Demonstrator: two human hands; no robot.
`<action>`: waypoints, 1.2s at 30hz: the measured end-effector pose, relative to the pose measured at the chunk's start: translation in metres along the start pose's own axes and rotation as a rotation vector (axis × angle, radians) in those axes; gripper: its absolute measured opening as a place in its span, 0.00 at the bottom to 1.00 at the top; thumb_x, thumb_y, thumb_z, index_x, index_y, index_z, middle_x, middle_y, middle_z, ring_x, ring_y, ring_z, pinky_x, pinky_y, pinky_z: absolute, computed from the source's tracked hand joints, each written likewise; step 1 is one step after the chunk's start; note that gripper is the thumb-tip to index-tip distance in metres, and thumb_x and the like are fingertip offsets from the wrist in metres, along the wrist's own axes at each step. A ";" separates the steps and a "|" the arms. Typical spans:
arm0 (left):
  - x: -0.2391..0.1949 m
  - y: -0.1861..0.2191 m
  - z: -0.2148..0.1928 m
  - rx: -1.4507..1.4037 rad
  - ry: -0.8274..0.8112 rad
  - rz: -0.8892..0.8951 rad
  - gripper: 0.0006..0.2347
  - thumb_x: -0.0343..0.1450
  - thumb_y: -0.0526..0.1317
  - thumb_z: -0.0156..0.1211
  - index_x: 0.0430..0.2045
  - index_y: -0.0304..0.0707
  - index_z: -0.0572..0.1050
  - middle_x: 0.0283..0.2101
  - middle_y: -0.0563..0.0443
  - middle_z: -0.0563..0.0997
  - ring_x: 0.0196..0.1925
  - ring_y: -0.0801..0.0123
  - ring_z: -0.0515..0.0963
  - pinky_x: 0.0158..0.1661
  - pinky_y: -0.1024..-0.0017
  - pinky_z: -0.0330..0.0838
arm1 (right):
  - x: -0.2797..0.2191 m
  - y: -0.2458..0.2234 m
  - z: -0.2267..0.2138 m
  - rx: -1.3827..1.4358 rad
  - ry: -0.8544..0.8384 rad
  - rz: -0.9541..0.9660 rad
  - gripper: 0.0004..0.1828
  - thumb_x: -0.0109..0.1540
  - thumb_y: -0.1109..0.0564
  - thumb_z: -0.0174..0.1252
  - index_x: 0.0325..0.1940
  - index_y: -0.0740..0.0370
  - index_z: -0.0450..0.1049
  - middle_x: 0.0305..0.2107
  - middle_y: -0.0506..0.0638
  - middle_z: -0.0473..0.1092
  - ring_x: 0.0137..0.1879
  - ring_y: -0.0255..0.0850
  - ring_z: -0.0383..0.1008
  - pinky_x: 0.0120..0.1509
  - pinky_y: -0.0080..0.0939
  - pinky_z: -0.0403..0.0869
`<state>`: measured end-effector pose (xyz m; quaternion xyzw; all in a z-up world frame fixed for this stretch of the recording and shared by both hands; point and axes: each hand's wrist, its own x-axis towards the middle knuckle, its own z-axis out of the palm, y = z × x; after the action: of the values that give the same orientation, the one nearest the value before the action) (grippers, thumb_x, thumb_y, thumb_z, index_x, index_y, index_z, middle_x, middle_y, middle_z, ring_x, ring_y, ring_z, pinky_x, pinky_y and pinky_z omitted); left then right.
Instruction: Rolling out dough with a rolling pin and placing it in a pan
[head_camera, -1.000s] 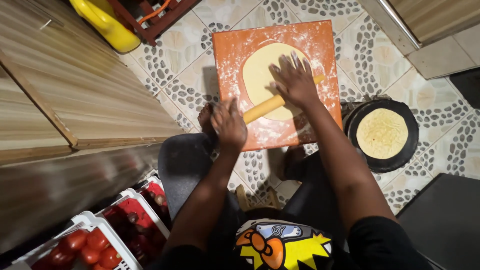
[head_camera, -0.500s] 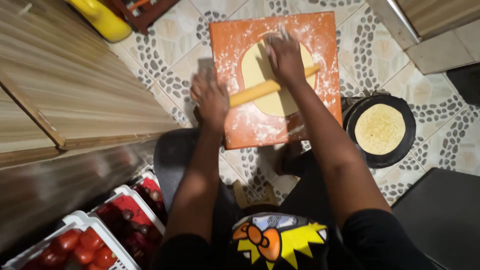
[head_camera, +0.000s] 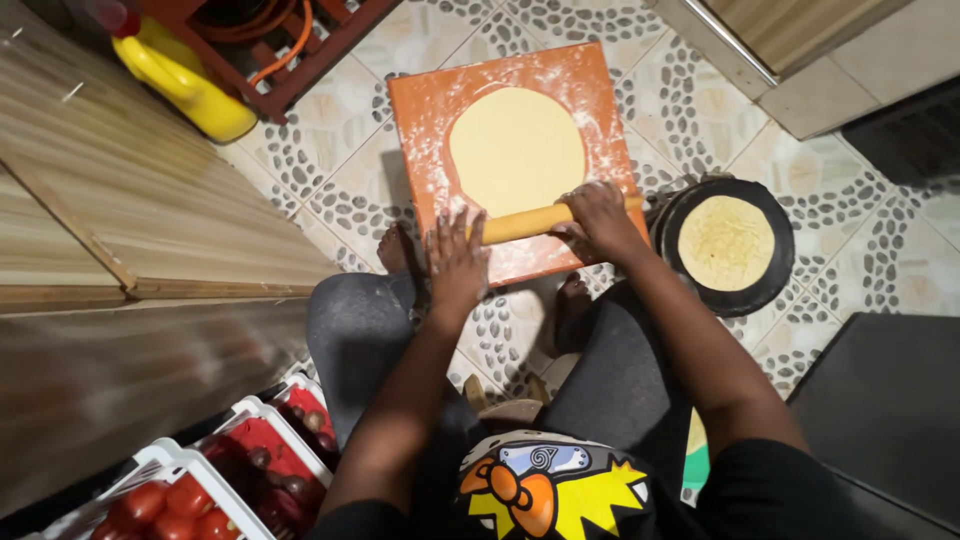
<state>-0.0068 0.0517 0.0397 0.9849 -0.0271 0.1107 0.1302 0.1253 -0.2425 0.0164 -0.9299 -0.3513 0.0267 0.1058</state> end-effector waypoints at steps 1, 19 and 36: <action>0.004 -0.003 0.005 -0.009 -0.038 -0.017 0.28 0.76 0.47 0.51 0.74 0.50 0.56 0.74 0.39 0.59 0.78 0.37 0.51 0.72 0.39 0.42 | -0.004 0.007 0.012 0.017 -0.012 0.003 0.28 0.67 0.36 0.52 0.66 0.51 0.64 0.54 0.55 0.66 0.69 0.57 0.61 0.69 0.66 0.57; 0.164 0.006 0.005 -0.068 -0.289 0.084 0.24 0.81 0.59 0.34 0.74 0.67 0.53 0.78 0.58 0.51 0.81 0.53 0.45 0.75 0.45 0.30 | 0.016 0.057 0.022 -0.123 0.535 0.500 0.26 0.72 0.44 0.53 0.65 0.66 0.69 0.56 0.71 0.66 0.67 0.68 0.63 0.71 0.70 0.57; 0.145 0.011 0.021 -0.218 -0.095 0.540 0.21 0.71 0.48 0.63 0.57 0.41 0.72 0.63 0.45 0.74 0.71 0.47 0.65 0.66 0.50 0.52 | -0.164 0.184 0.035 0.377 0.791 1.002 0.16 0.73 0.45 0.50 0.38 0.57 0.68 0.33 0.52 0.68 0.42 0.48 0.69 0.51 0.50 0.65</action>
<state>0.1378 0.0320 0.0554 0.9264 -0.3059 0.0914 0.1995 0.1166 -0.4791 -0.0620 -0.8860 0.1995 -0.2094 0.3623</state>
